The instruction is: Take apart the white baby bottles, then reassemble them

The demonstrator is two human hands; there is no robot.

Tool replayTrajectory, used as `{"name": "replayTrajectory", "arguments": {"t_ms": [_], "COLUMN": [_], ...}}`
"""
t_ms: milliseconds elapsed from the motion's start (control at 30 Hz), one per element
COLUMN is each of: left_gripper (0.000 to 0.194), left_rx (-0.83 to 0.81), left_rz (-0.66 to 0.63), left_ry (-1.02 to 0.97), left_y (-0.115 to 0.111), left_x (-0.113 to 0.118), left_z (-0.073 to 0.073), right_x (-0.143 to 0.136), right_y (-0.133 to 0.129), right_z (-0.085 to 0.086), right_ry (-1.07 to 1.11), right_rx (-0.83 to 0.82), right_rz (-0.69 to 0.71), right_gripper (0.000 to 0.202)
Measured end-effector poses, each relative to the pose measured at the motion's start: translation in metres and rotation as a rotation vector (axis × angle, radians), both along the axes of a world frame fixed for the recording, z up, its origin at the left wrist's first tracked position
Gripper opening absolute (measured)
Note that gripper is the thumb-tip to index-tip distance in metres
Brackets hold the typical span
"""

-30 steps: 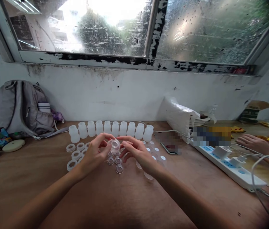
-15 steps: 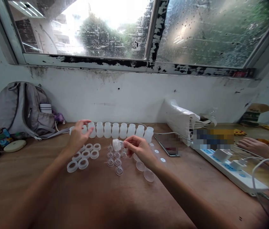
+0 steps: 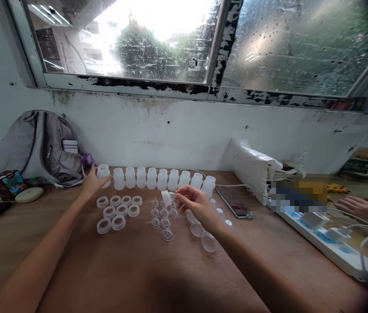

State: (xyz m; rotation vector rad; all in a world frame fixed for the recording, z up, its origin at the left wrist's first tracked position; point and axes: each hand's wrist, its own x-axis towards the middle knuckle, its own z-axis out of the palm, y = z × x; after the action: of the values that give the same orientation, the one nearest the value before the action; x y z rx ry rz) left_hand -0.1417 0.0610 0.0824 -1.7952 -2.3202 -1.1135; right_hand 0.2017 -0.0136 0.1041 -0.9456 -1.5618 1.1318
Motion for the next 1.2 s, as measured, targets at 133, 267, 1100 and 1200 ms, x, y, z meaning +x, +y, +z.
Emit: {"name": "replayTrajectory", "arguments": {"t_ms": [133, 267, 1100, 1200], "left_gripper": [0.059, 0.062, 0.039, 0.039], "left_rx": [-0.086, -0.233, -0.231, -0.233], "left_rz": [-0.271, -0.734, -0.929, -0.949], "left_ry": [0.06, 0.077, 0.087, 0.053], "left_y": [-0.032, -0.078, -0.11, -0.11], "left_x": [0.037, 0.093, 0.133, 0.133], "left_z": [0.043, 0.062, 0.064, 0.064], "right_x": [0.0, -0.001, -0.001, 0.001], "right_y": [-0.001, -0.004, -0.018, -0.016], "right_z": [0.002, 0.002, 0.012, 0.012], "right_ry": [0.036, 0.053, -0.301, -0.304], "right_rx": [0.054, 0.126, 0.274, 0.254], "right_rz": [-0.034, -0.038, -0.012, 0.006], "right_gripper": [0.021, 0.019, 0.04, 0.044]}}
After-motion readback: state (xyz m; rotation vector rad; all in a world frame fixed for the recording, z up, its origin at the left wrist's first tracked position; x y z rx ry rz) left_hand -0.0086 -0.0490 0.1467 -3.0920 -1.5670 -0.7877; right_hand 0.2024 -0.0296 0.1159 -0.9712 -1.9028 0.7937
